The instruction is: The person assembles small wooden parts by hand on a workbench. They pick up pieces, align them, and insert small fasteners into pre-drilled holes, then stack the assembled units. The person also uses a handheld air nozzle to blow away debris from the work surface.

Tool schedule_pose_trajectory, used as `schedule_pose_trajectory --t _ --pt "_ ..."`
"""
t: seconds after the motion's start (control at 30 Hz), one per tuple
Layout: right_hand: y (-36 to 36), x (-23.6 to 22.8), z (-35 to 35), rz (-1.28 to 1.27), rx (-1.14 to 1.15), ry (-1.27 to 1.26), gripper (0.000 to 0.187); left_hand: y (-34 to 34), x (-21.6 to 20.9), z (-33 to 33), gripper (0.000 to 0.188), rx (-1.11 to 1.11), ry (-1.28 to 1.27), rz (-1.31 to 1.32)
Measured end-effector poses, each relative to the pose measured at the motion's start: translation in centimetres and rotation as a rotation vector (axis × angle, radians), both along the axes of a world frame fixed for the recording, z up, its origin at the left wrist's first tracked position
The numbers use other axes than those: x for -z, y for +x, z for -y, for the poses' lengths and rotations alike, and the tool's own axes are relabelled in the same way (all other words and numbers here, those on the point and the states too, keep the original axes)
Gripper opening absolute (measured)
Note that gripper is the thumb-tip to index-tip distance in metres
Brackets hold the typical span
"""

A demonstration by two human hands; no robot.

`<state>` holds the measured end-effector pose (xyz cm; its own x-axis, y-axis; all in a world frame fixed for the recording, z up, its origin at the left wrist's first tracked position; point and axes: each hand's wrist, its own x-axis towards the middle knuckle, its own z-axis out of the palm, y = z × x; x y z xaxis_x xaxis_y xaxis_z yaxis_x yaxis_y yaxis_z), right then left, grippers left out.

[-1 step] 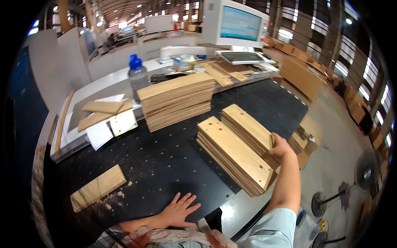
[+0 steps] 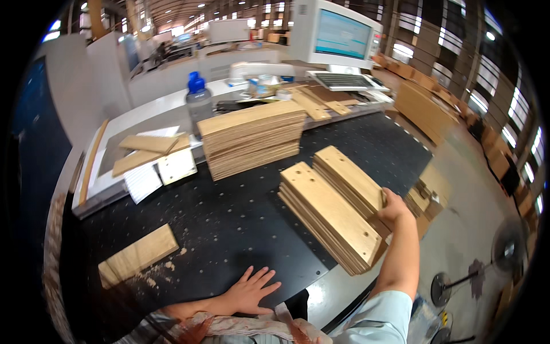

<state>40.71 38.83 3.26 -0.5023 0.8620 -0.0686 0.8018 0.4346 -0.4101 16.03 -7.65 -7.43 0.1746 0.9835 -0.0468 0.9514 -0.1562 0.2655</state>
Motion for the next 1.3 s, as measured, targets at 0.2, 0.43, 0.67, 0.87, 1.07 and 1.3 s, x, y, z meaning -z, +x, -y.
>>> schedule_pose_trajectory --t 0.2,0.43,0.67,0.87,1.07,1.3 --pt "-0.8 1.3 -2.1 0.182 0.09 -0.027 0.108 0.0 0.6 0.3 0.082 0.002 0.078 0.061" --pt "-6.7 -2.1 1.7 0.411 0.173 0.194 0.115 -2.9 2.5 0.5 0.064 -0.031 0.187 0.614" --pt "-16.8 -8.1 11.8 -0.363 -0.405 0.717 0.068 -17.2 -2.0 5.1 0.032 -0.782 0.472 1.333" --pt "-27.6 -5.2 25.8 -0.258 -0.963 0.645 0.062 -32.1 -0.2 4.5 0.051 -1.281 0.66 1.866" --pt "-34.0 -1.6 32.0 -0.11 -1.209 0.495 0.057 -37.8 1.5 -3.5 0.041 -1.223 0.651 2.082" --pt "-42.7 2.1 30.5 -0.465 -1.094 0.412 0.034 -38.2 3.1 -5.9 0.016 -1.002 0.764 2.241"
